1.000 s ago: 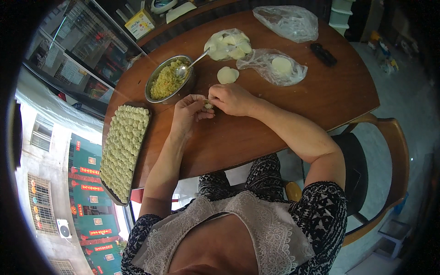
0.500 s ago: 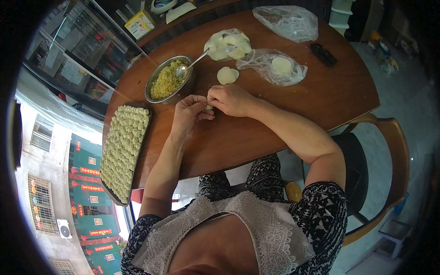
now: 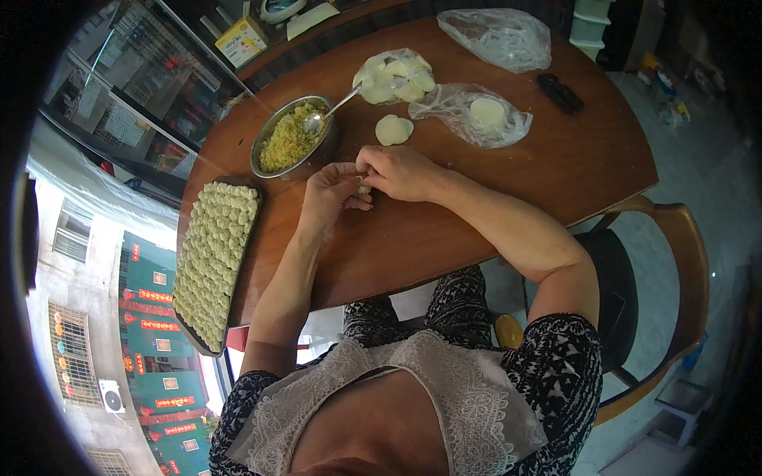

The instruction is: The person is wrapping dumplings by placing filling on dough circles and pinching the edges closed.

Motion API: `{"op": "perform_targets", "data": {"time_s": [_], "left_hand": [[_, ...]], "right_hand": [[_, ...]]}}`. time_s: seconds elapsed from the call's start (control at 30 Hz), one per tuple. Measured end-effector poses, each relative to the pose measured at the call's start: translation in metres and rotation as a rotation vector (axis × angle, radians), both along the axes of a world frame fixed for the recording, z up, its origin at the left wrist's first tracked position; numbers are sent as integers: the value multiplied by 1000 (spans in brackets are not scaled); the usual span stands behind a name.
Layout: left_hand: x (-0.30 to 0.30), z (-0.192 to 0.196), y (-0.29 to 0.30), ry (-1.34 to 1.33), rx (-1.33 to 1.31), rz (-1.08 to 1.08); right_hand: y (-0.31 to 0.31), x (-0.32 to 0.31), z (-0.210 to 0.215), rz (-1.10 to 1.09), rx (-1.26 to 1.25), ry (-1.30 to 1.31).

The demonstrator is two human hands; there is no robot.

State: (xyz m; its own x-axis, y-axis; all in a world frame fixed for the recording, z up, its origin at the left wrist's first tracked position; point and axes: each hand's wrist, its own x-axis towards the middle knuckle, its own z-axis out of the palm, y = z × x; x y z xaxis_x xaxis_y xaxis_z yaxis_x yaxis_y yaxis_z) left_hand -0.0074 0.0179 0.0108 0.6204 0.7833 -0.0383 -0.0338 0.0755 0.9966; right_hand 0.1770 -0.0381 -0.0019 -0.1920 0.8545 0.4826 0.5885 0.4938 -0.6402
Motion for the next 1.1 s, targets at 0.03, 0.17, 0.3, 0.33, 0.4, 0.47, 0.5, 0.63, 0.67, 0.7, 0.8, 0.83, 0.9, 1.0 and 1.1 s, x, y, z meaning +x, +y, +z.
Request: {"op": "perform_targets", "data": {"time_s": [0.03, 0.17, 0.3, 0.33, 0.4, 0.47, 0.5, 0.63, 0.67, 0.7, 0.8, 0.83, 0.9, 1.0, 1.1], "left_hand": [[-1, 0, 0, 10, 7, -6], [-3, -6, 6, 36, 45, -35], [-1, -2, 5, 0, 15, -57], [-2, -1, 4, -11, -3, -45], [-3, -1, 4, -33, -39, -23], [-3, 1, 3, -51, -77, -11], [-2, 2, 2, -60, -95, -5], [1, 1, -1, -121, -93, -19], [0, -2, 0, -121, -75, -13], [-1, -3, 1, -121, -58, -7], [-1, -3, 3, -129, -55, 11], [-1, -3, 3, -130, -54, 16], [-1, -1, 3, -132, -53, 24], [-2, -1, 3, -129, -54, 20], [-2, -2, 2, -144, -59, 11]], "right_hand": [[0, 0, 0, 0, -10, 0], [3, 1, -4, 61, 50, -60], [5, 5, -7, 62, 56, -20], [6, 4, -7, 59, 59, 0], [7, 3, -7, 45, 50, 49], [7, 3, -6, 20, 27, 107], [7, 2, -5, 10, 31, 120], [6, 2, -3, -17, 32, 146], [6, 2, -3, -19, 29, 147], [6, 2, -3, -15, 42, 142], [6, 2, -4, -12, 78, 140], [6, 2, -4, -15, 93, 149], [6, 2, -4, -20, 100, 156], [6, 1, -4, -22, 92, 133], [5, 1, -4, -22, 102, 95]]}}
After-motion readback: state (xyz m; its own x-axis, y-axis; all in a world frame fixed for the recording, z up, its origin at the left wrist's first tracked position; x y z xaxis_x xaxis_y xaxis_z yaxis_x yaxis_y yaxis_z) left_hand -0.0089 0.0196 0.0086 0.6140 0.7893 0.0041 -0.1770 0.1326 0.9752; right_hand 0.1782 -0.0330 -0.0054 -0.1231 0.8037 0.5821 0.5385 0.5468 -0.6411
